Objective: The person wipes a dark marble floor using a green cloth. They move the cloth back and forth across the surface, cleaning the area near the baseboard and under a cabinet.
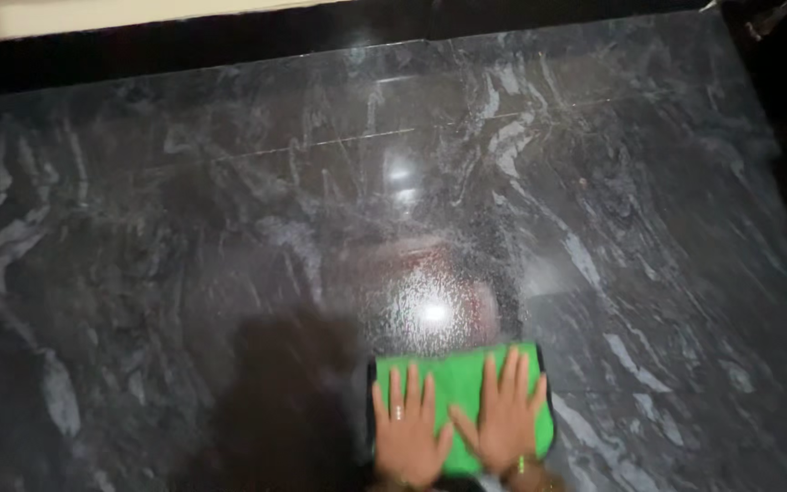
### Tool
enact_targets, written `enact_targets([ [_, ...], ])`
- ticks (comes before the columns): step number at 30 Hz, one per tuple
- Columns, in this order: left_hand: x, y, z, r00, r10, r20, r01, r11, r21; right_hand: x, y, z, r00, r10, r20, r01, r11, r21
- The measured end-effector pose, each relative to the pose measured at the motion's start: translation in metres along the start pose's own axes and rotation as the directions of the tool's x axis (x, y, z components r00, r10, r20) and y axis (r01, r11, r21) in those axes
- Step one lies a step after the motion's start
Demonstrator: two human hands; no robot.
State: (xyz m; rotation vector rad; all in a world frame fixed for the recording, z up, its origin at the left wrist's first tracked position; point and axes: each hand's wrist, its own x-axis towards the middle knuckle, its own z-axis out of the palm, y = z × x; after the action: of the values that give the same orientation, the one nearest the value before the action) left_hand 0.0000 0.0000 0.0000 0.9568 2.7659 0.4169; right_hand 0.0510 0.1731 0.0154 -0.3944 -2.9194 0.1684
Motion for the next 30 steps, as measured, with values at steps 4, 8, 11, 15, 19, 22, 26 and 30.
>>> enact_targets([
  [4, -0.047, -0.001, 0.038, 0.771, 0.237, -0.591, -0.114, 0.964, 0.238, -0.071, -0.004, 0.008, 0.985, -0.055, -0.161, 0.056, 0.998, -0.001],
  [8, -0.022, -0.008, 0.021, 0.906, 0.128, -0.403, -0.095, 0.99, 0.1, -0.023, -0.001, 0.012, 0.994, -0.07, -0.079, 0.072, 0.997, 0.029],
  [11, 0.071, -0.037, -0.026, 0.976, -0.042, -0.212, 0.05, 0.998, 0.035, 0.086, -0.004, 0.018, 0.997, 0.043, 0.066, -0.042, 0.999, -0.018],
  [15, 0.234, -0.086, -0.098, 0.971, -0.07, -0.229, 0.094, 0.991, 0.093, 0.273, -0.013, 0.029, 0.99, 0.096, 0.102, -0.087, 0.993, -0.084],
  [19, 0.364, -0.128, -0.154, 0.965, -0.056, -0.256, 0.108, 0.975, 0.193, 0.42, -0.02, 0.026, 0.987, 0.091, 0.135, -0.088, 0.996, -0.031],
  [22, 0.429, -0.151, -0.18, 0.957, -0.088, -0.278, 0.147, 0.969, 0.2, 0.497, -0.035, 0.027, 0.986, 0.11, 0.123, -0.11, 0.994, -0.012],
  [26, 0.48, -0.171, -0.194, 0.957, -0.064, -0.282, 0.127, 0.97, 0.209, 0.557, -0.048, 0.023, 0.98, 0.156, 0.126, -0.154, 0.988, -0.026],
  [30, 0.487, -0.18, -0.192, 0.961, -0.06, -0.272, 0.116, 0.974, 0.194, 0.563, -0.057, 0.022, 0.978, 0.166, 0.129, -0.164, 0.986, -0.022],
])
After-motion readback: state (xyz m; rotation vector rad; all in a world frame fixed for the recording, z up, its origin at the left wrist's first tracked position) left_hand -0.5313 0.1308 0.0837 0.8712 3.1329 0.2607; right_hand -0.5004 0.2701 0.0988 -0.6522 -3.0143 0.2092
